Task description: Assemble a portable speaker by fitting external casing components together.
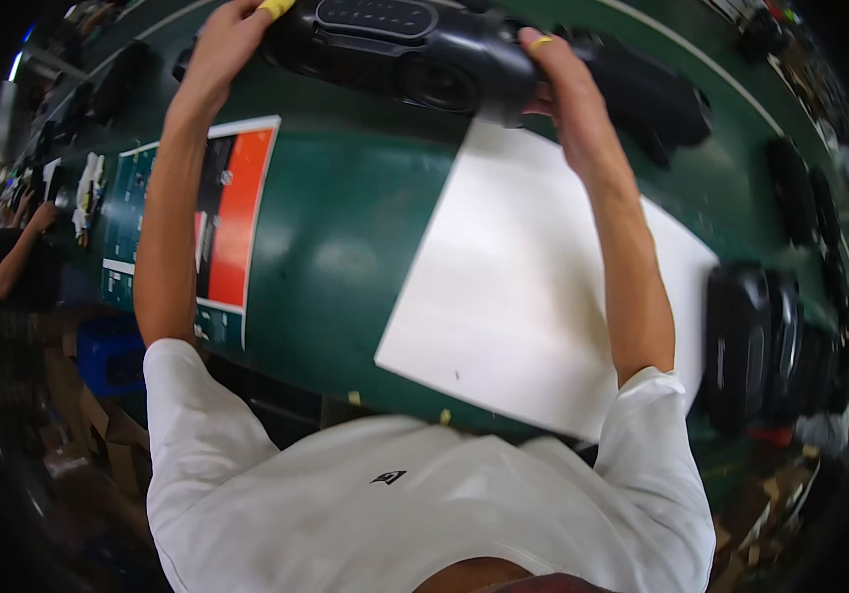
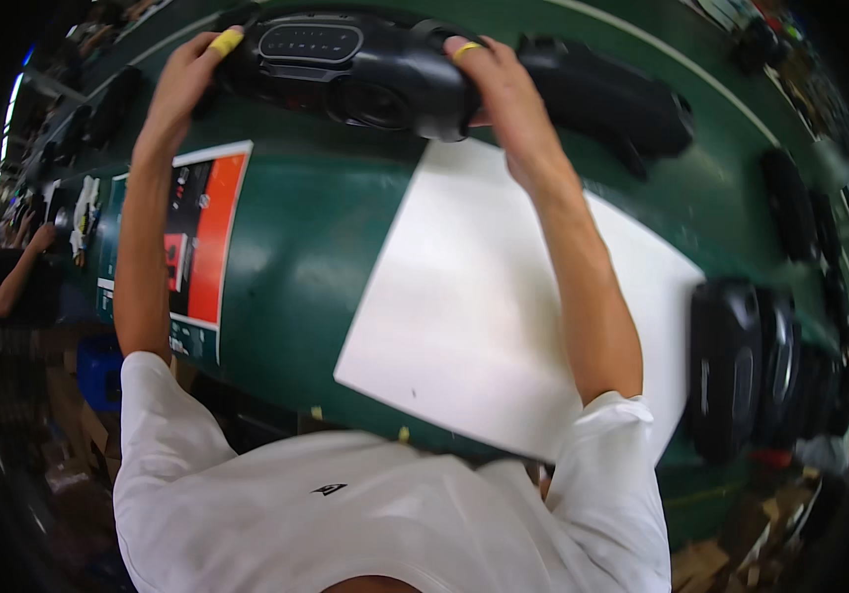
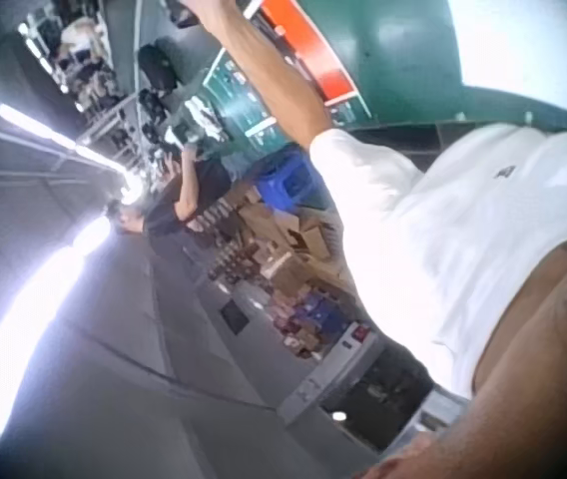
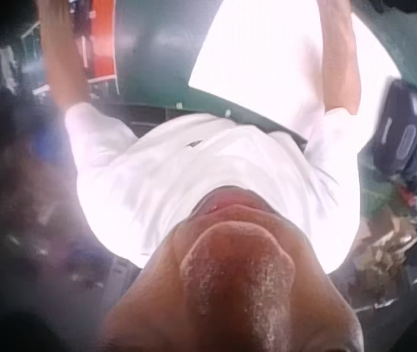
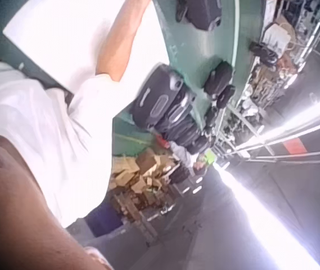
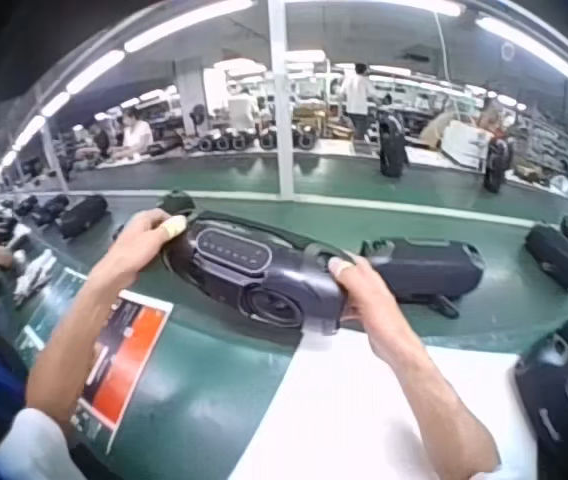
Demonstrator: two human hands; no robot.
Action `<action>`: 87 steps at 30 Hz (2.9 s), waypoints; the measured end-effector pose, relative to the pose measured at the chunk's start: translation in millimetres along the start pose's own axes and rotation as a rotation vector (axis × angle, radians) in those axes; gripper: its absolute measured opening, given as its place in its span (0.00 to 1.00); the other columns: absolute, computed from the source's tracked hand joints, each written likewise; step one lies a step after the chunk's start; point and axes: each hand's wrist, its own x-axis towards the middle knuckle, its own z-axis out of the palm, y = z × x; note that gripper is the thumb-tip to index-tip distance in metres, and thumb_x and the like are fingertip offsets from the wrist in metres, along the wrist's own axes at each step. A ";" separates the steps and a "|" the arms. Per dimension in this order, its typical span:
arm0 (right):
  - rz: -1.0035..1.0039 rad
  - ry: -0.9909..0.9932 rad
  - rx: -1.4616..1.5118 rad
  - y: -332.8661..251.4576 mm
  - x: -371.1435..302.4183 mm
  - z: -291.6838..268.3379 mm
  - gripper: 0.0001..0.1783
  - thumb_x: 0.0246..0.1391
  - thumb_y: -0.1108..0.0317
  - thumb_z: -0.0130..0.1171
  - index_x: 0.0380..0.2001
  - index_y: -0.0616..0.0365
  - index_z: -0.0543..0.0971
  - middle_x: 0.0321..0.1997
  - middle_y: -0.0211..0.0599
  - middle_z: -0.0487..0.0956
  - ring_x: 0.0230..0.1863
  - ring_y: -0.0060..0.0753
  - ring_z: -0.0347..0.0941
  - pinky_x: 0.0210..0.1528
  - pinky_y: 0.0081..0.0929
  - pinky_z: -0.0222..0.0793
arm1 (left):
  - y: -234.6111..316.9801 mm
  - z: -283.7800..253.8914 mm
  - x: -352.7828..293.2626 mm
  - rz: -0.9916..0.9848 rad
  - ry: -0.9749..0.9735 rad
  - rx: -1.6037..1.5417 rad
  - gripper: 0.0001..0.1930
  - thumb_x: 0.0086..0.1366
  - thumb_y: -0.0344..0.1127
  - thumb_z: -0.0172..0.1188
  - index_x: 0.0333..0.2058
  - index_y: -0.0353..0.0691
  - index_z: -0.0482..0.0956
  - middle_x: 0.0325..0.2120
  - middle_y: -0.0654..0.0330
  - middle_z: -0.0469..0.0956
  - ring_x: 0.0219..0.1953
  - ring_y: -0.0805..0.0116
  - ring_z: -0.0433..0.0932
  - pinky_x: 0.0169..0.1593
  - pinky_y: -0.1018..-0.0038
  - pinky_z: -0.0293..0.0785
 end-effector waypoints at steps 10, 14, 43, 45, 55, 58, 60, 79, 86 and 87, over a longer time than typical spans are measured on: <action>0.078 0.304 0.037 15.5 -308.4 -131.0 0.37 0.75 0.46 0.50 0.77 0.60 0.67 0.71 0.46 0.71 0.73 0.36 0.63 0.78 0.28 0.49 | 137.0 131.9 -252.0 0.055 -0.212 -0.444 0.19 0.70 0.38 0.75 0.51 0.30 0.82 0.35 0.63 0.79 0.36 0.78 0.73 0.41 0.78 0.73; 0.019 0.405 -0.109 21.0 -356.9 -158.5 0.38 0.75 0.48 0.48 0.78 0.61 0.65 0.75 0.49 0.69 0.76 0.38 0.61 0.80 0.28 0.46 | 156.4 161.9 -273.6 0.098 -0.336 -0.417 0.15 0.70 0.34 0.73 0.50 0.31 0.83 0.37 0.64 0.81 0.37 0.77 0.75 0.42 0.78 0.74; -0.195 0.262 -0.723 98.6 -320.2 -101.1 0.33 0.82 0.57 0.26 0.73 0.66 0.69 0.77 0.51 0.72 0.82 0.55 0.58 0.86 0.50 0.38 | -20.8 112.0 -285.8 0.545 -0.292 0.535 0.47 0.57 0.17 0.61 0.78 0.41 0.62 0.79 0.53 0.61 0.82 0.58 0.56 0.84 0.53 0.43; -0.216 0.260 -0.812 125.6 -321.8 -103.3 0.32 0.82 0.56 0.29 0.73 0.66 0.70 0.76 0.55 0.72 0.81 0.56 0.61 0.86 0.49 0.40 | -20.2 96.7 -292.8 0.460 -0.309 0.513 0.45 0.60 0.19 0.60 0.78 0.45 0.62 0.78 0.54 0.62 0.82 0.58 0.56 0.84 0.53 0.43; 0.260 0.541 0.026 164.3 -319.2 -143.8 0.32 0.72 0.55 0.57 0.68 0.68 0.72 0.62 0.49 0.81 0.61 0.43 0.81 0.61 0.39 0.79 | -77.1 -46.2 -431.0 -0.109 0.513 0.349 0.20 0.70 0.33 0.64 0.59 0.40 0.83 0.53 0.50 0.87 0.53 0.47 0.86 0.61 0.54 0.80; 0.219 0.411 -0.055 161.6 -311.3 -145.4 0.33 0.72 0.53 0.56 0.69 0.68 0.72 0.63 0.48 0.81 0.60 0.42 0.81 0.61 0.39 0.78 | -165.0 -117.5 -559.4 -0.851 0.643 0.457 0.16 0.71 0.38 0.65 0.53 0.37 0.87 0.49 0.48 0.88 0.46 0.47 0.88 0.54 0.56 0.83; 0.181 0.358 -0.102 159.6 -307.6 -148.9 0.33 0.72 0.53 0.56 0.69 0.69 0.72 0.63 0.48 0.81 0.59 0.41 0.81 0.61 0.38 0.78 | -224.0 -97.4 -634.4 -1.094 0.449 0.500 0.16 0.71 0.41 0.65 0.49 0.36 0.88 0.49 0.47 0.89 0.46 0.49 0.89 0.55 0.56 0.83; -0.348 0.576 -0.570 50.9 -282.9 -98.1 0.18 0.75 0.65 0.59 0.56 0.71 0.83 0.52 0.45 0.87 0.53 0.36 0.82 0.57 0.33 0.79 | -142.0 -77.9 -661.7 -0.937 0.584 -0.797 0.14 0.74 0.27 0.60 0.54 0.30 0.78 0.43 0.50 0.86 0.42 0.59 0.89 0.47 0.60 0.91; -0.471 -0.008 -0.492 -11.1 -320.3 119.5 0.06 0.71 0.71 0.62 0.44 0.60 0.86 0.44 0.38 0.87 0.46 0.32 0.82 0.54 0.30 0.77 | -167.0 -62.3 -680.0 -1.070 0.300 -0.927 0.16 0.80 0.37 0.51 0.45 0.29 0.82 0.33 0.49 0.87 0.33 0.55 0.89 0.38 0.56 0.89; -0.475 -0.153 -0.442 7.0 -330.1 153.4 0.06 0.66 0.72 0.65 0.43 0.60 0.86 0.44 0.40 0.87 0.47 0.33 0.83 0.55 0.31 0.77 | -167.6 -60.1 -687.5 -1.181 0.378 -1.027 0.09 0.77 0.28 0.54 0.42 0.32 0.83 0.31 0.52 0.85 0.30 0.58 0.87 0.35 0.61 0.89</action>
